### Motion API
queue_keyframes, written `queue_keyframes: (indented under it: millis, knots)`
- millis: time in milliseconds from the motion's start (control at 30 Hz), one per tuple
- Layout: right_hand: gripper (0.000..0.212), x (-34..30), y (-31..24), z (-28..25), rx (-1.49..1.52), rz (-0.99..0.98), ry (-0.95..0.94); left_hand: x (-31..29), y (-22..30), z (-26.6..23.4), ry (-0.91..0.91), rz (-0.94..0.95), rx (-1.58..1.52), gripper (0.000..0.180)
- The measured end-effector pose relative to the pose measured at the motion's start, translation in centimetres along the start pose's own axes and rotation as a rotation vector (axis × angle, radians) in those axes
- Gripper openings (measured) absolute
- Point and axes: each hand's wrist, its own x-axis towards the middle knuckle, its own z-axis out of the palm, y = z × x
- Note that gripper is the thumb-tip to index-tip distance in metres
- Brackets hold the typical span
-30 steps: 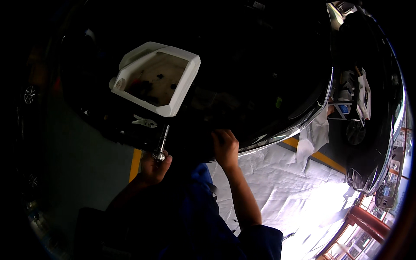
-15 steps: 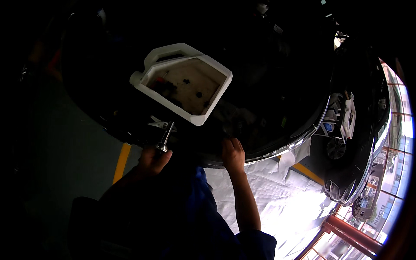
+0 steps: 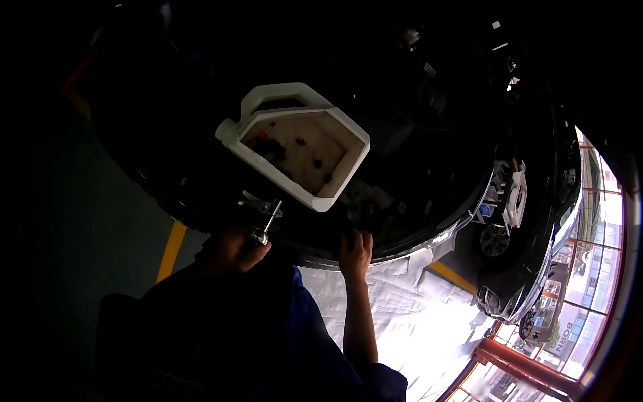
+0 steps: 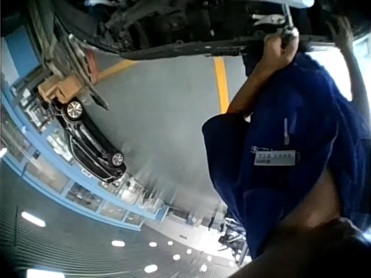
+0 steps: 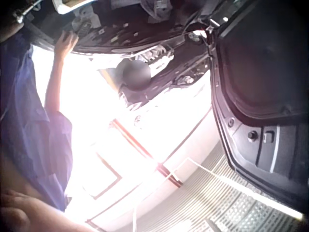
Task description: The person works under the open hood of a car in a garage, using a socket wrench and pliers to remove and install bolts and small parts. They place removed items into a white plastic tray and occasionally retrieve tools from a nearby cart.
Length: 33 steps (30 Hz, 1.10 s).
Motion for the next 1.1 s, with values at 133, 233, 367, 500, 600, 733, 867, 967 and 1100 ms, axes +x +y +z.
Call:
queue_keyframes:
  millis: [133, 233, 367, 500, 600, 733, 867, 967, 1100]
  knots:
    - [0.015, -0.2, 0.6, 0.0, 0.037, -0.009, -0.006, 0.1, 0.5, -0.2, -0.04, -0.017, 0.007, 0.024]
    - [0.013, 0.4, 0.7, 0.4, 0.022, 0.066, -0.037, 0.2, 0.6, 0.0, -0.075, -0.035, 0.019, 0.022]
    - [0.014, 1.3, 0.1, -0.4, 0.117, 0.048, -0.068, 0.0, 0.6, 0.6, -0.14, -0.025, 0.02, 0.021]
    - [0.019, 0.8, 1.1, 0.2, 0.038, 0.022, -0.031, -0.7, 0.3, 1.3, -0.153, -0.056, 0.031, 0.018]
    - [0.021, 0.6, 1.0, 0.7, -0.055, 0.024, -0.005, -0.9, 0.7, 1.5, -0.156, -0.104, 0.033, 0.016]
    - [0.023, 1.1, -0.9, -0.2, 0.089, 0.078, 0.009, -1.2, 0.9, 1.6, -0.156, -0.095, 0.053, 0.014]
    - [0.024, 0.4, 1.0, 0.2, 0.037, -0.075, 0.056, -0.8, 1.4, 1.9, -0.238, -0.17, 0.018, 0.013]
    - [0.024, 0.1, 1.3, 0.9, -0.081, 0.01, 0.051, 0.1, 2.0, 2.5, -0.355, -0.257, -0.014, 0.012]
    - [0.04, 0.0, -4.0, -3.9, 0.569, 0.245, -0.024, 2.1, 2.5, 5.3, -0.545, -0.164, 0.041, 0.019]
